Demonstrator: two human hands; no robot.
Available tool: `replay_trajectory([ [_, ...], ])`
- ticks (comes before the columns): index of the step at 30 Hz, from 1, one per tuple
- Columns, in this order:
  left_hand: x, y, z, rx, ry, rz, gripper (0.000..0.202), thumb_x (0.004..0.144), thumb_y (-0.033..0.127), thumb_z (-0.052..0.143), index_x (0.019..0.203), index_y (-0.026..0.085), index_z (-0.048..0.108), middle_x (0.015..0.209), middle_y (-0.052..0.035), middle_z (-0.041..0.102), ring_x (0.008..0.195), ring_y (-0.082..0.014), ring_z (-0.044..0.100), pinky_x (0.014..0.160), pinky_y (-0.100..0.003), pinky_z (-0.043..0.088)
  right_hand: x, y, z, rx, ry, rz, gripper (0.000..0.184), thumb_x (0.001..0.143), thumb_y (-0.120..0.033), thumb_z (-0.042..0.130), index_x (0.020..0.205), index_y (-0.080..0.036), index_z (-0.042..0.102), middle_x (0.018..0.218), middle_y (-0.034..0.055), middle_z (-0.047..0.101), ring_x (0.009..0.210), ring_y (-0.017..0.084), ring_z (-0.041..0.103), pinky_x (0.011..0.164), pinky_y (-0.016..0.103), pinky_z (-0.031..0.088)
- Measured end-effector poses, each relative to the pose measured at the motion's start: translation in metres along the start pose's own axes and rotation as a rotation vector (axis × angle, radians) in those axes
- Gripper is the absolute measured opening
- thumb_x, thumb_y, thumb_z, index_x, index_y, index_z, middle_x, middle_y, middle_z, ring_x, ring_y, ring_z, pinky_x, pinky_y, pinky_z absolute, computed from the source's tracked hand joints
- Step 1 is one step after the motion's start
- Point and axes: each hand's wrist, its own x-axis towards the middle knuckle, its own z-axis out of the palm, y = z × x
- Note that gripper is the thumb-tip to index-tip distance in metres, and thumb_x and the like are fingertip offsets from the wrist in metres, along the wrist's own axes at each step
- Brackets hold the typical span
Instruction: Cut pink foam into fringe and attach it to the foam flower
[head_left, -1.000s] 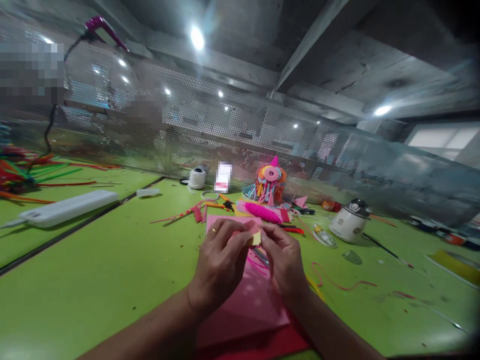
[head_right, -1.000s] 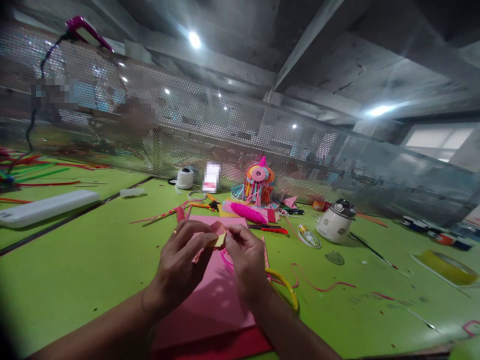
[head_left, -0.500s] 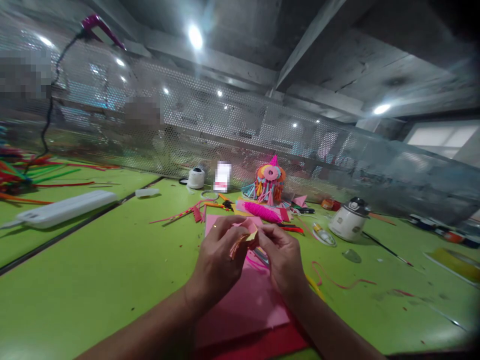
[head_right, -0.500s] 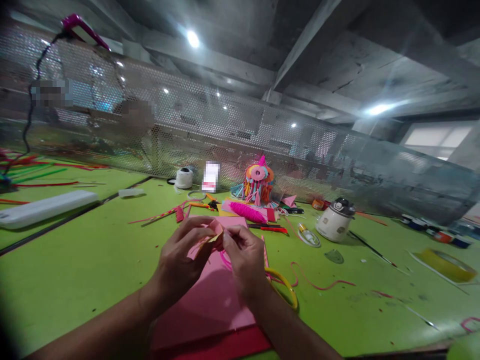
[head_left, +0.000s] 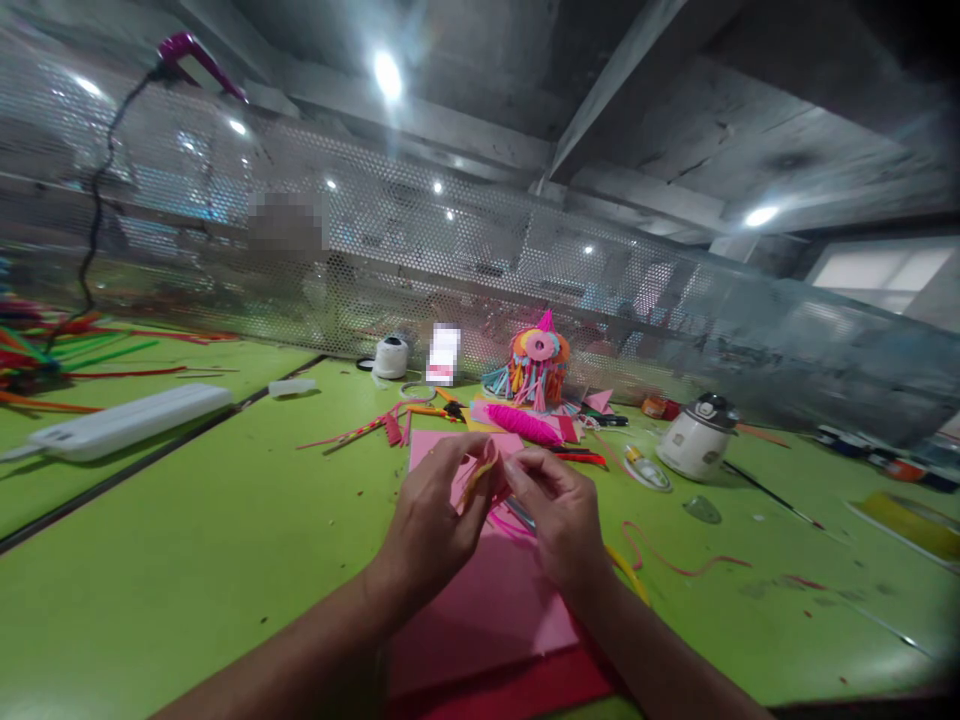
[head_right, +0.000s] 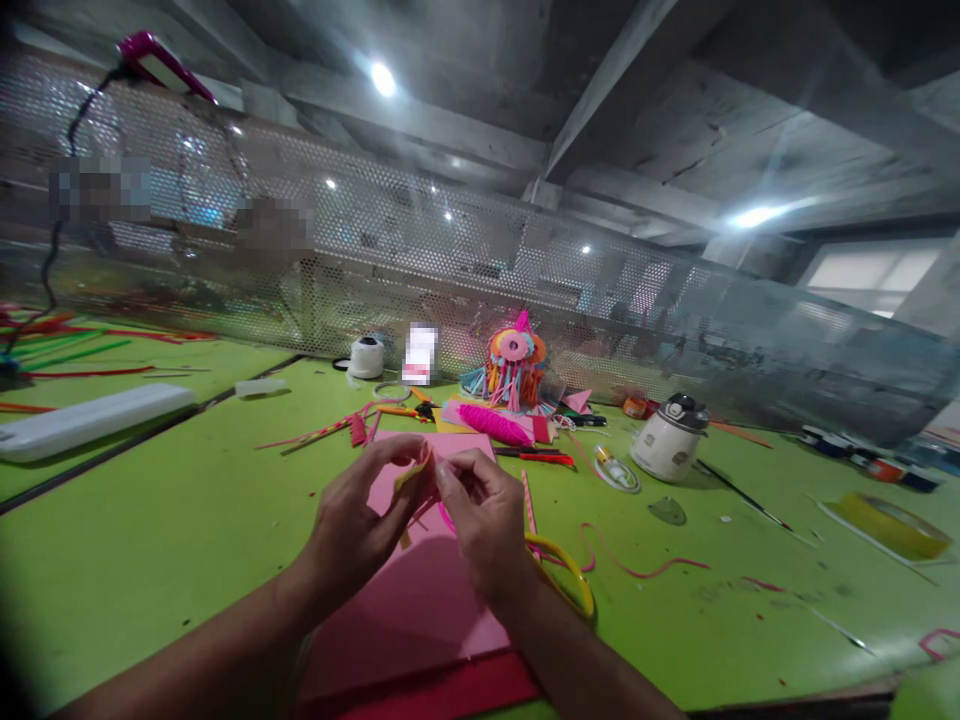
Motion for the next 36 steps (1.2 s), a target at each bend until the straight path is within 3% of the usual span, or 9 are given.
replay_trajectory([
  [12, 0.001, -0.002, 0.001, 0.019, 0.011, 0.030, 0.027, 0.082, 0.014, 0.051, 0.109, 0.018, 0.051, 0.097, -0.0061, 0.062, 0.087, -0.0151, 0.059, 0.076, -0.027, 0.047, -0.001, 0.000, -0.001, -0.049, 0.025, -0.005, 0.010, 0.080, -0.022, 0.058, 0.077, -0.014, 0.062, 0.069, -0.0005, 0.055, 0.062, 0.010, 0.048, 0.060, 0.022, 0.041],
  [18, 0.001, 0.000, 0.001, 0.019, -0.132, 0.017, 0.039, 0.081, 0.011, 0.046, 0.120, 0.018, 0.044, 0.107, -0.0090, 0.058, 0.096, -0.0175, 0.055, 0.082, -0.033, 0.046, 0.002, 0.006, 0.000, 0.067, 0.053, 0.048, 0.010, 0.078, -0.024, 0.061, 0.080, -0.014, 0.064, 0.069, 0.0003, 0.059, 0.064, 0.011, 0.052, 0.062, 0.023, 0.043],
  [23, -0.003, 0.000, 0.005, 0.027, -0.278, -0.006, 0.052, 0.078, 0.006, 0.044, 0.128, 0.019, 0.036, 0.118, -0.0109, 0.051, 0.106, -0.0196, 0.049, 0.091, -0.039, 0.042, 0.003, 0.011, 0.000, 0.224, -0.007, 0.115, 0.014, 0.080, -0.026, 0.060, 0.086, -0.015, 0.065, 0.073, 0.0017, 0.062, 0.066, 0.012, 0.056, 0.067, 0.027, 0.046],
  [28, -0.005, -0.001, 0.007, 0.024, -0.289, 0.024, 0.058, 0.076, 0.002, 0.041, 0.131, 0.021, 0.033, 0.111, -0.0103, 0.052, 0.100, -0.0206, 0.050, 0.086, -0.042, 0.044, 0.002, 0.009, 0.000, 0.287, -0.026, 0.122, 0.018, 0.082, -0.030, 0.055, 0.084, -0.014, 0.064, 0.069, 0.0022, 0.061, 0.061, 0.012, 0.055, 0.062, 0.025, 0.046],
  [36, -0.004, 0.001, 0.007, 0.023, -0.289, 0.030, 0.059, 0.075, 0.000, 0.042, 0.131, 0.021, 0.034, 0.112, -0.0101, 0.050, 0.101, -0.0199, 0.049, 0.087, -0.040, 0.045, 0.002, 0.006, -0.001, 0.305, -0.065, 0.130, 0.013, 0.079, -0.022, 0.055, 0.083, -0.014, 0.065, 0.067, 0.0010, 0.059, 0.062, 0.012, 0.053, 0.063, 0.025, 0.044],
])
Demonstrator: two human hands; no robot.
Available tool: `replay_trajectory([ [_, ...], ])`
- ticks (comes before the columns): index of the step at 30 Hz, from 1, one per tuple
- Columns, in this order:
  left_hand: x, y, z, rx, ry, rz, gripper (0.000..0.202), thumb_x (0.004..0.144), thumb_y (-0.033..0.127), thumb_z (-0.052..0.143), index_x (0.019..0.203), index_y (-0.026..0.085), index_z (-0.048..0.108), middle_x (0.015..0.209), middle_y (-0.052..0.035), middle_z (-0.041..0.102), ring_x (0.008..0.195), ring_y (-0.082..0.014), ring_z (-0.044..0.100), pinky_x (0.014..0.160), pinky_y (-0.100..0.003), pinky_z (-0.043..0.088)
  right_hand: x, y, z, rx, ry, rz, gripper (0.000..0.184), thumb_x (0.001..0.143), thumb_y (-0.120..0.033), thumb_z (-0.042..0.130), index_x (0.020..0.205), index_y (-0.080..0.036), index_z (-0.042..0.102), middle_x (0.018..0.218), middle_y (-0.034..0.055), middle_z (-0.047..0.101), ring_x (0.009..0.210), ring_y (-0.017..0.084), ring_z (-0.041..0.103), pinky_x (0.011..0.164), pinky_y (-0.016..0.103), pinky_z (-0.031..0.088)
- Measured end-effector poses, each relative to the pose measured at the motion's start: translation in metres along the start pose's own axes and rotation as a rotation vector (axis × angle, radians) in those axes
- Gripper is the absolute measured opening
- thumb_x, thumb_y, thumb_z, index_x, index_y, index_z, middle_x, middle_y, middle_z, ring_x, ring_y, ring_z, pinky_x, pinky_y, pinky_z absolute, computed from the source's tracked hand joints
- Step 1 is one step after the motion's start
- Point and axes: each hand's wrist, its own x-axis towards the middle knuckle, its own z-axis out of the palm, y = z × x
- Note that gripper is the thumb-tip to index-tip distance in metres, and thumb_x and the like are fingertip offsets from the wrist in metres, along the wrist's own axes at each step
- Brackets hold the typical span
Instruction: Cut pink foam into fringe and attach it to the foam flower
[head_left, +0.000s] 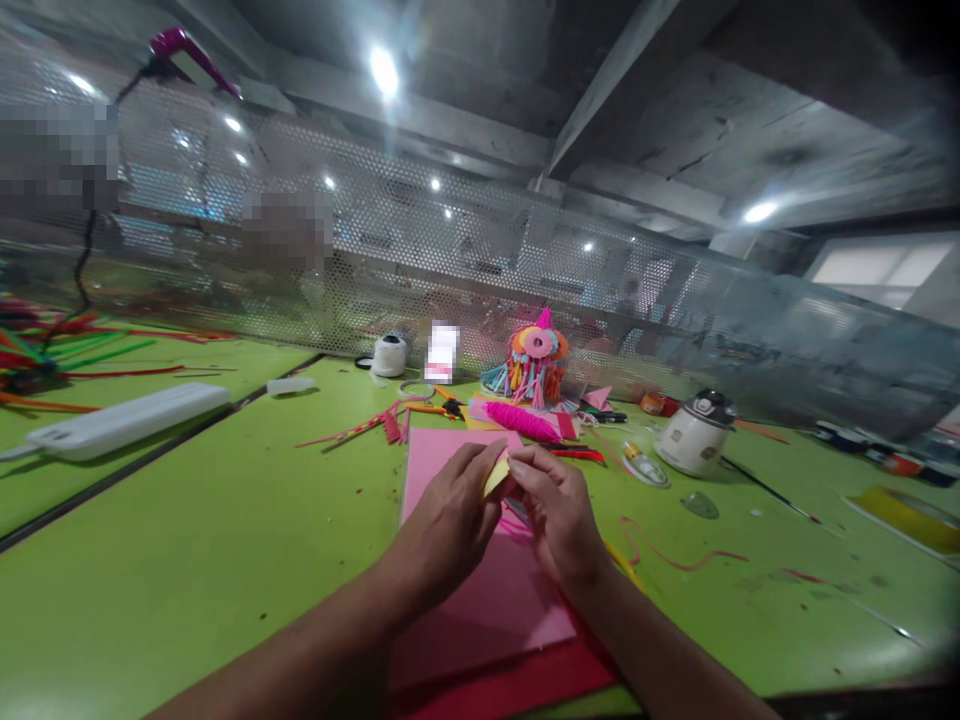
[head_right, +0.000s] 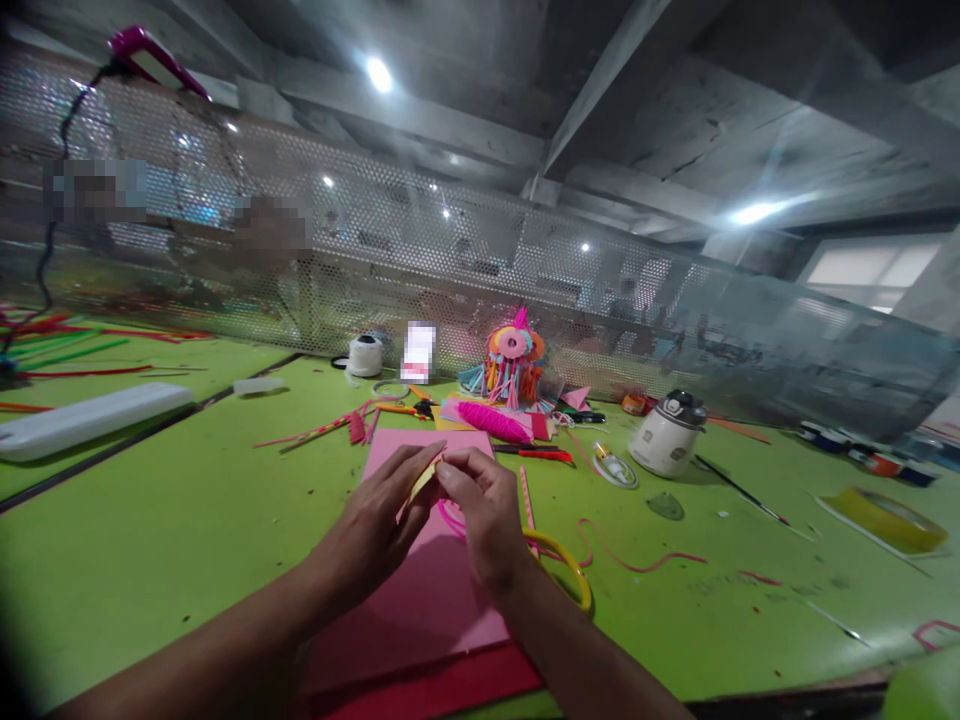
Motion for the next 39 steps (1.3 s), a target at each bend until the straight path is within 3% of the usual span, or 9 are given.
replay_trajectory([
  [18, -0.001, -0.002, 0.002, 0.038, -0.005, 0.092, 0.055, 0.080, 0.004, 0.039, 0.133, 0.019, 0.030, 0.118, -0.0134, 0.047, 0.107, -0.0202, 0.047, 0.089, -0.041, 0.045, 0.000, -0.006, 0.001, -0.002, 0.018, 0.062, 0.012, 0.076, -0.022, 0.054, 0.073, -0.014, 0.063, 0.063, -0.0008, 0.052, 0.059, 0.011, 0.048, 0.056, 0.021, 0.041],
  [26, 0.000, -0.002, 0.001, 0.028, -0.001, 0.091, 0.057, 0.081, 0.004, 0.040, 0.134, 0.021, 0.028, 0.117, -0.0132, 0.047, 0.105, -0.0208, 0.048, 0.087, -0.042, 0.046, -0.001, -0.004, -0.001, -0.022, 0.006, 0.034, 0.013, 0.073, -0.017, 0.053, 0.077, -0.015, 0.065, 0.065, 0.0000, 0.056, 0.062, 0.012, 0.052, 0.060, 0.023, 0.044],
  [31, -0.001, -0.002, 0.002, 0.044, -0.021, 0.082, 0.062, 0.077, 0.003, 0.042, 0.135, 0.019, 0.026, 0.119, -0.0138, 0.046, 0.108, -0.0215, 0.045, 0.091, -0.042, 0.043, 0.000, 0.001, -0.003, -0.103, 0.028, 0.005, 0.014, 0.071, -0.011, 0.051, 0.075, -0.015, 0.064, 0.063, -0.0012, 0.054, 0.061, 0.011, 0.049, 0.058, 0.022, 0.040],
  [39, -0.004, 0.010, -0.009, -0.035, -0.042, 0.051, 0.065, 0.076, 0.015, 0.049, 0.136, 0.019, 0.026, 0.122, -0.0142, 0.046, 0.115, -0.0251, 0.043, 0.096, -0.045, 0.040, 0.003, -0.002, -0.003, -0.325, 0.064, -0.033, 0.010, 0.076, -0.022, 0.054, 0.074, -0.015, 0.061, 0.062, -0.0012, 0.054, 0.059, 0.012, 0.049, 0.056, 0.023, 0.040],
])
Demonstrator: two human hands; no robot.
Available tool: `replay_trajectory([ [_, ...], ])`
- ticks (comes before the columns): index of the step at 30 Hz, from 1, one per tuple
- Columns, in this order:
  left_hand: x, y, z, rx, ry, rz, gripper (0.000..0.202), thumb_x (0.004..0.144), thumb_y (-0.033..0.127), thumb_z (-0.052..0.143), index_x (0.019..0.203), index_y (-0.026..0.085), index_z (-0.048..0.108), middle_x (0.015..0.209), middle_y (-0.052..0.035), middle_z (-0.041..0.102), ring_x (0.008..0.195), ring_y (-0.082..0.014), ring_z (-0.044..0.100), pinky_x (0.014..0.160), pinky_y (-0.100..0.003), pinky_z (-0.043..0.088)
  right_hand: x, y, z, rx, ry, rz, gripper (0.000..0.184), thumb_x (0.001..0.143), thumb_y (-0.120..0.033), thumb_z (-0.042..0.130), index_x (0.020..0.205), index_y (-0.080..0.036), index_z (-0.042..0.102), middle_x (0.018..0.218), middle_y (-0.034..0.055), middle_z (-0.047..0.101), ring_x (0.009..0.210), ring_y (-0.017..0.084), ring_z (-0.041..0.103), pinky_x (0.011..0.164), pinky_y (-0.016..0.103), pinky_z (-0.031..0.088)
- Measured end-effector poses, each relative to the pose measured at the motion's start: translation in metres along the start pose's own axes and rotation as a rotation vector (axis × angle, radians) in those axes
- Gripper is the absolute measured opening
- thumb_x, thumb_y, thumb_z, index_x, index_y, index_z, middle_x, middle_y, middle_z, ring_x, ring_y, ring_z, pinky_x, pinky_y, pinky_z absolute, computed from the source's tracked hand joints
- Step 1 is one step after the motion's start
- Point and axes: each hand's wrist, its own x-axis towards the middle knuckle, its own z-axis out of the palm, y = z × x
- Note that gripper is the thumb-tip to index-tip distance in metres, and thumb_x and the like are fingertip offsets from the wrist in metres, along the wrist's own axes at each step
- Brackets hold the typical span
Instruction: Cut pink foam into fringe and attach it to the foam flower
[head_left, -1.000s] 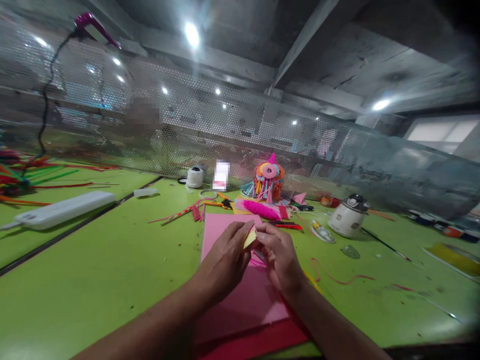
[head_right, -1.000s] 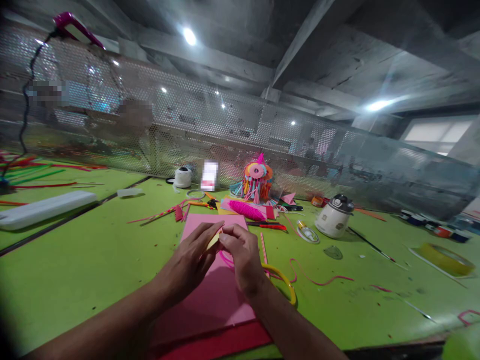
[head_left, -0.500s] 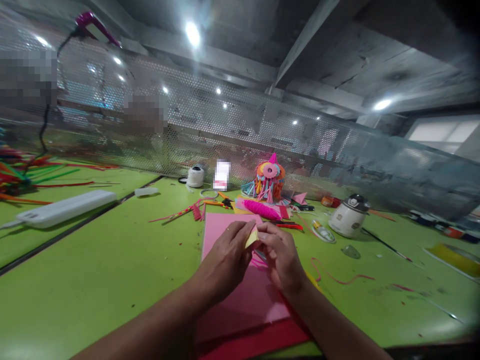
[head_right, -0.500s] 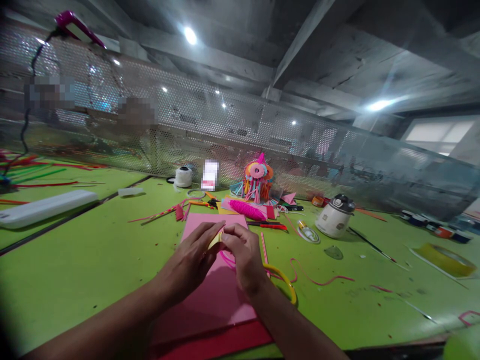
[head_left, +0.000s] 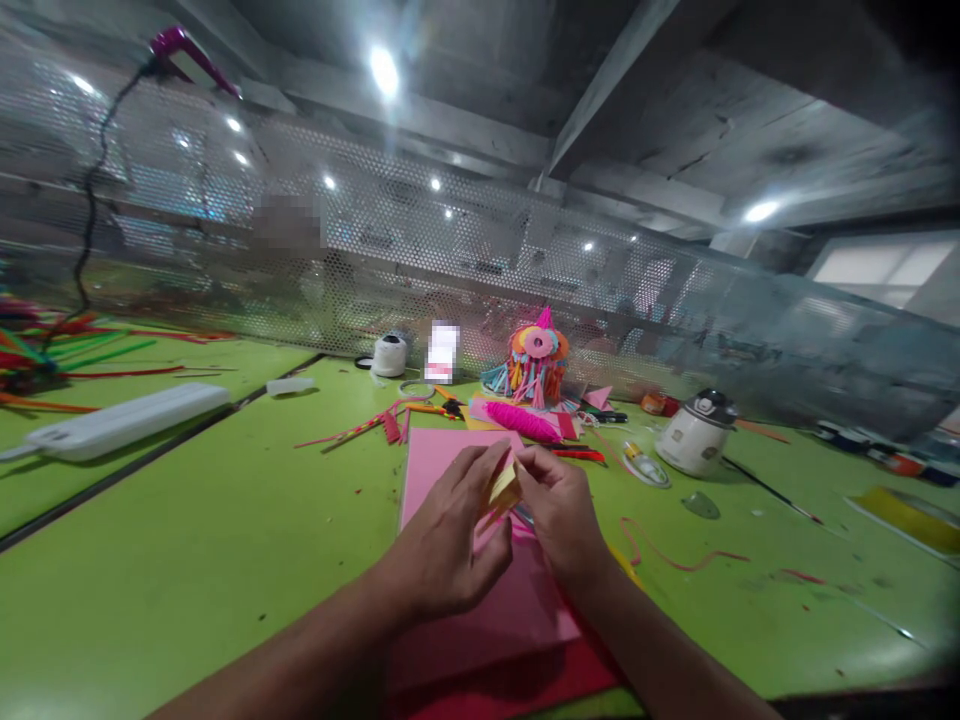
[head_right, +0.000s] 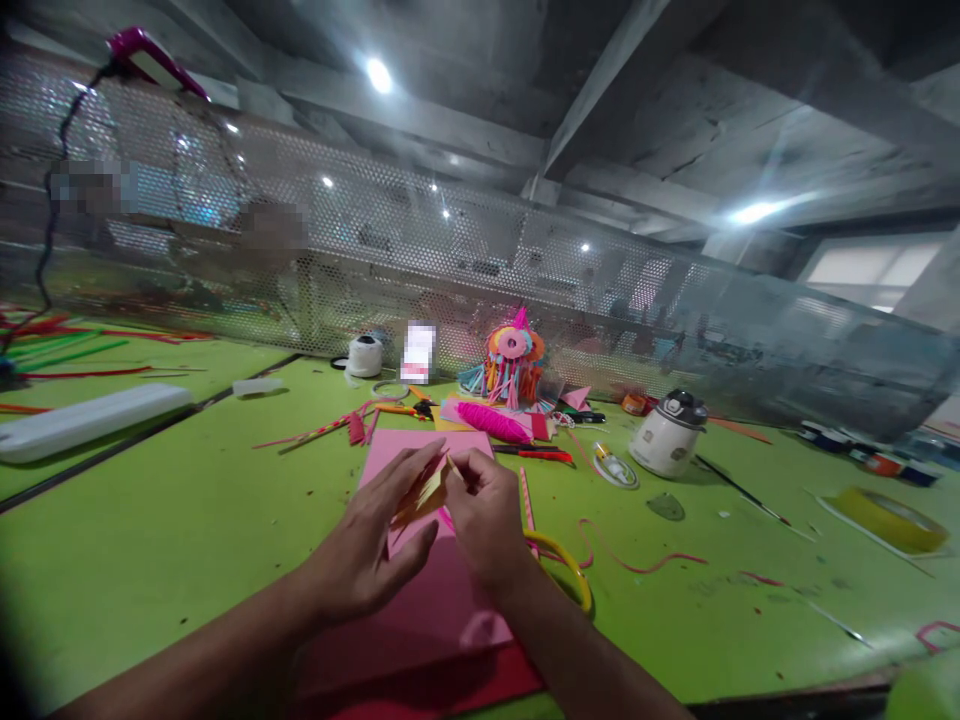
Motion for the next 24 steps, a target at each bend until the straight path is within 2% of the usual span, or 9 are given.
replay_trajectory([
  [4, 0.000, -0.001, -0.001, -0.077, 0.021, -0.072, 0.064, 0.079, 0.018, 0.048, 0.137, 0.021, 0.023, 0.120, -0.0119, 0.051, 0.108, -0.0215, 0.051, 0.091, -0.041, 0.044, -0.002, -0.001, 0.001, -0.246, 0.038, -0.116, 0.013, 0.080, -0.022, 0.052, 0.073, -0.016, 0.060, 0.062, -0.0004, 0.054, 0.058, 0.013, 0.049, 0.054, 0.023, 0.038],
  [8, 0.001, -0.006, 0.001, -0.057, 0.071, -0.100, 0.056, 0.078, 0.016, 0.049, 0.132, 0.019, 0.034, 0.115, -0.0106, 0.056, 0.103, -0.0200, 0.054, 0.089, -0.038, 0.044, -0.004, 0.001, 0.001, -0.424, 0.034, -0.216, 0.013, 0.082, -0.020, 0.050, 0.075, -0.016, 0.061, 0.067, 0.0014, 0.057, 0.061, 0.014, 0.051, 0.058, 0.025, 0.039],
  [11, 0.004, -0.009, 0.000, -0.093, 0.095, -0.118, 0.049, 0.078, 0.014, 0.048, 0.127, 0.019, 0.042, 0.111, -0.0094, 0.060, 0.098, -0.0183, 0.057, 0.086, -0.035, 0.046, -0.004, 0.001, 0.000, -0.486, -0.015, -0.273, 0.012, 0.082, -0.019, 0.050, 0.081, -0.017, 0.062, 0.072, 0.0027, 0.060, 0.066, 0.015, 0.053, 0.063, 0.026, 0.040],
  [14, 0.009, -0.011, -0.004, -0.141, 0.126, -0.161, 0.041, 0.079, 0.016, 0.050, 0.120, 0.018, 0.050, 0.104, -0.0083, 0.064, 0.092, -0.0166, 0.060, 0.080, -0.032, 0.049, -0.003, -0.002, -0.001, -0.544, -0.058, -0.332, 0.012, 0.082, -0.017, 0.050, 0.080, -0.017, 0.062, 0.069, 0.0017, 0.059, 0.063, 0.014, 0.052, 0.061, 0.026, 0.039],
  [18, 0.016, -0.013, -0.009, -0.166, 0.174, -0.199, 0.023, 0.078, 0.019, 0.053, 0.098, 0.017, 0.064, 0.091, -0.0073, 0.069, 0.081, -0.0168, 0.063, 0.072, -0.031, 0.050, -0.002, -0.003, -0.003, -0.580, -0.098, -0.372, 0.012, 0.082, -0.018, 0.050, 0.079, -0.017, 0.061, 0.068, 0.0018, 0.058, 0.062, 0.013, 0.052, 0.059, 0.026, 0.037],
  [24, 0.022, -0.018, -0.017, -0.303, 0.112, -0.341, 0.015, 0.076, 0.021, 0.054, 0.081, 0.014, 0.066, 0.078, -0.0051, 0.068, 0.071, -0.0149, 0.061, 0.066, -0.026, 0.049, 0.001, -0.002, -0.006, -0.599, -0.141, -0.390, 0.013, 0.083, -0.020, 0.049, 0.075, -0.016, 0.059, 0.066, 0.0008, 0.056, 0.061, 0.012, 0.050, 0.058, 0.025, 0.036],
])
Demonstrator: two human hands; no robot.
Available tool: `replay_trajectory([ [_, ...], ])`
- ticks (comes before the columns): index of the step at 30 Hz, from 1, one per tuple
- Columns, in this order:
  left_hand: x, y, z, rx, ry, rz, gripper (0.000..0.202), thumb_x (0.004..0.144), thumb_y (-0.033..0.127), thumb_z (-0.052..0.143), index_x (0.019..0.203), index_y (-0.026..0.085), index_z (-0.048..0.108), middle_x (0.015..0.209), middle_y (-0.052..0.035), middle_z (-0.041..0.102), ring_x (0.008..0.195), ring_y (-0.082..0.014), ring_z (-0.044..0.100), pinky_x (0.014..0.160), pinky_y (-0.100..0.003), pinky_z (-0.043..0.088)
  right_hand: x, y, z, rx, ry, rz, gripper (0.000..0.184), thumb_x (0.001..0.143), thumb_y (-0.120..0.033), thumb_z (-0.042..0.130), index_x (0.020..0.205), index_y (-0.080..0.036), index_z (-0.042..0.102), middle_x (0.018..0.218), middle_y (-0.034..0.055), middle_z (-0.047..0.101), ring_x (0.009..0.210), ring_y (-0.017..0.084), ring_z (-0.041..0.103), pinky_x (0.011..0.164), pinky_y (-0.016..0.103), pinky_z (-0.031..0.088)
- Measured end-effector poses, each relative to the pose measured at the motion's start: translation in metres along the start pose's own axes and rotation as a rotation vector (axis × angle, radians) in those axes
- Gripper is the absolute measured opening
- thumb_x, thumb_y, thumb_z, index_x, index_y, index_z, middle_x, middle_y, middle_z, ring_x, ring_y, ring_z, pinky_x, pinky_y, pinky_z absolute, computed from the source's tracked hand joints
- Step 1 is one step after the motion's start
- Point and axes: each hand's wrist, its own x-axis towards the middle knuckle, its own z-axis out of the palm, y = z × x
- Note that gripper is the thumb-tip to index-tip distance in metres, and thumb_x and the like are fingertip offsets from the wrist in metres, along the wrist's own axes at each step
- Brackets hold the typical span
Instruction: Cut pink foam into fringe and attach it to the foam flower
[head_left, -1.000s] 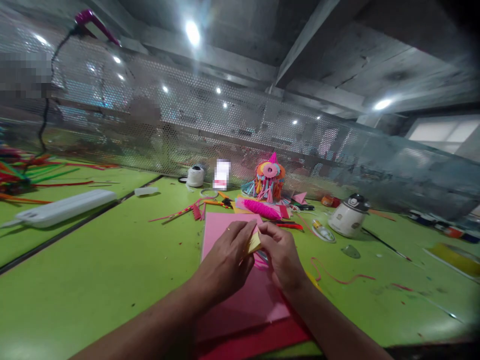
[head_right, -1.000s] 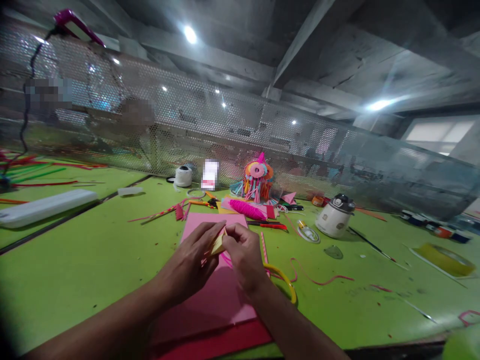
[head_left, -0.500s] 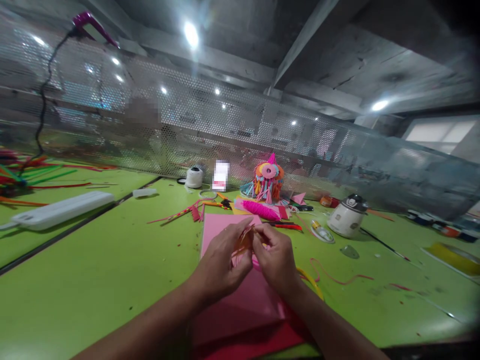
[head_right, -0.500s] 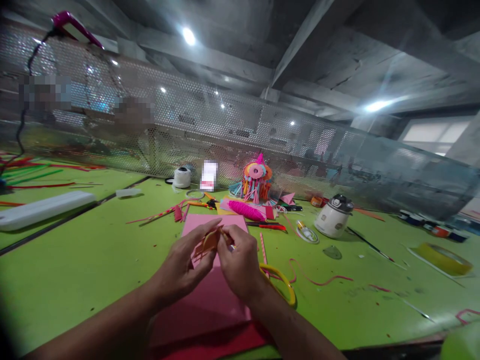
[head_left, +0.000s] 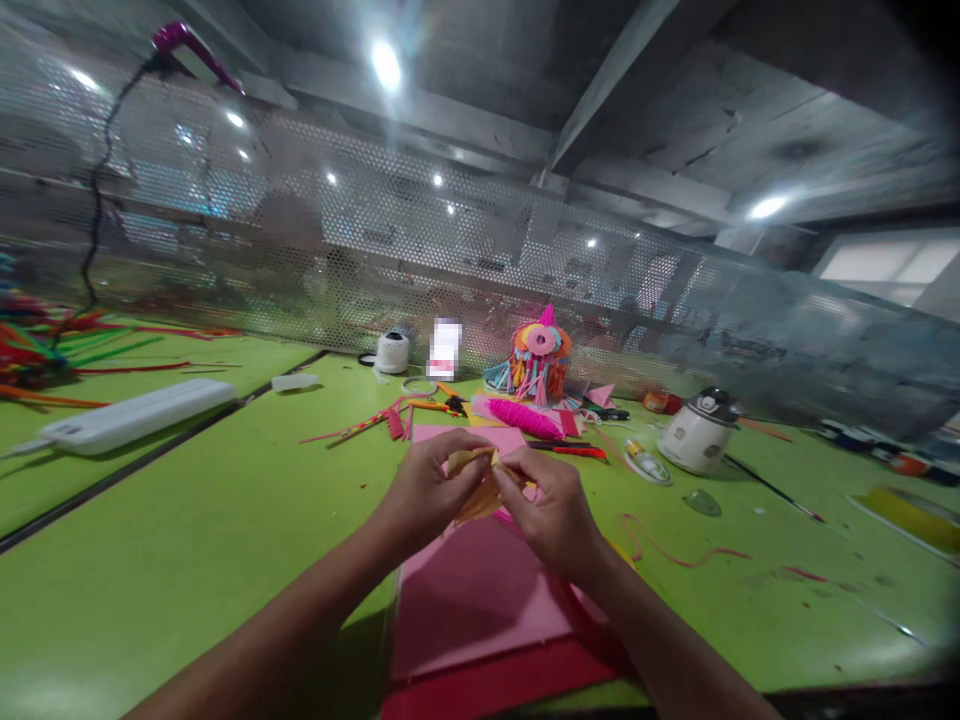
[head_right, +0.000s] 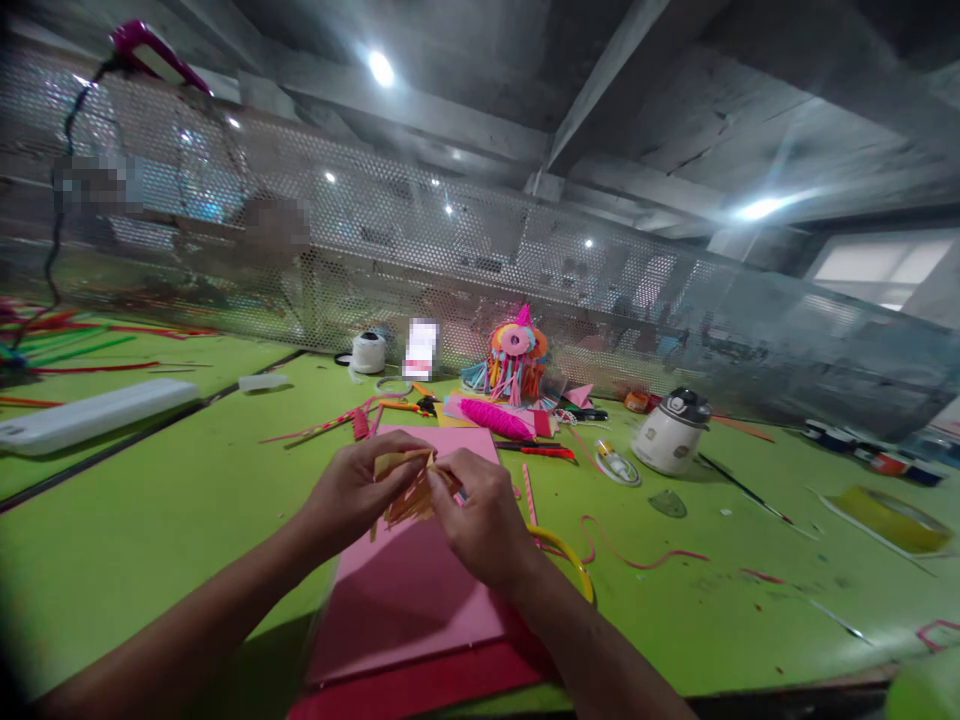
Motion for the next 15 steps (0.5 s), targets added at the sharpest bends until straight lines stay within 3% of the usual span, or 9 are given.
replay_trajectory([
  [6, 0.005, -0.001, -0.006, -0.146, -0.086, -0.077, 0.014, 0.075, 0.024, 0.057, 0.077, 0.013, 0.065, 0.075, -0.0039, 0.064, 0.072, -0.0140, 0.057, 0.069, -0.025, 0.045, 0.003, 0.003, -0.006, -0.036, -0.054, 0.034, 0.014, 0.085, -0.021, 0.050, 0.075, -0.016, 0.058, 0.070, 0.0016, 0.056, 0.064, 0.013, 0.050, 0.061, 0.025, 0.037],
  [15, 0.009, -0.009, -0.009, -0.359, -0.105, -0.316, 0.019, 0.068, 0.028, 0.064, 0.074, 0.010, 0.068, 0.069, -0.0050, 0.065, 0.060, -0.0124, 0.054, 0.059, -0.025, 0.043, 0.009, 0.008, -0.012, -0.027, -0.084, 0.091, 0.015, 0.084, -0.024, 0.051, 0.074, -0.015, 0.058, 0.068, 0.0004, 0.054, 0.064, 0.012, 0.049, 0.062, 0.025, 0.038],
])
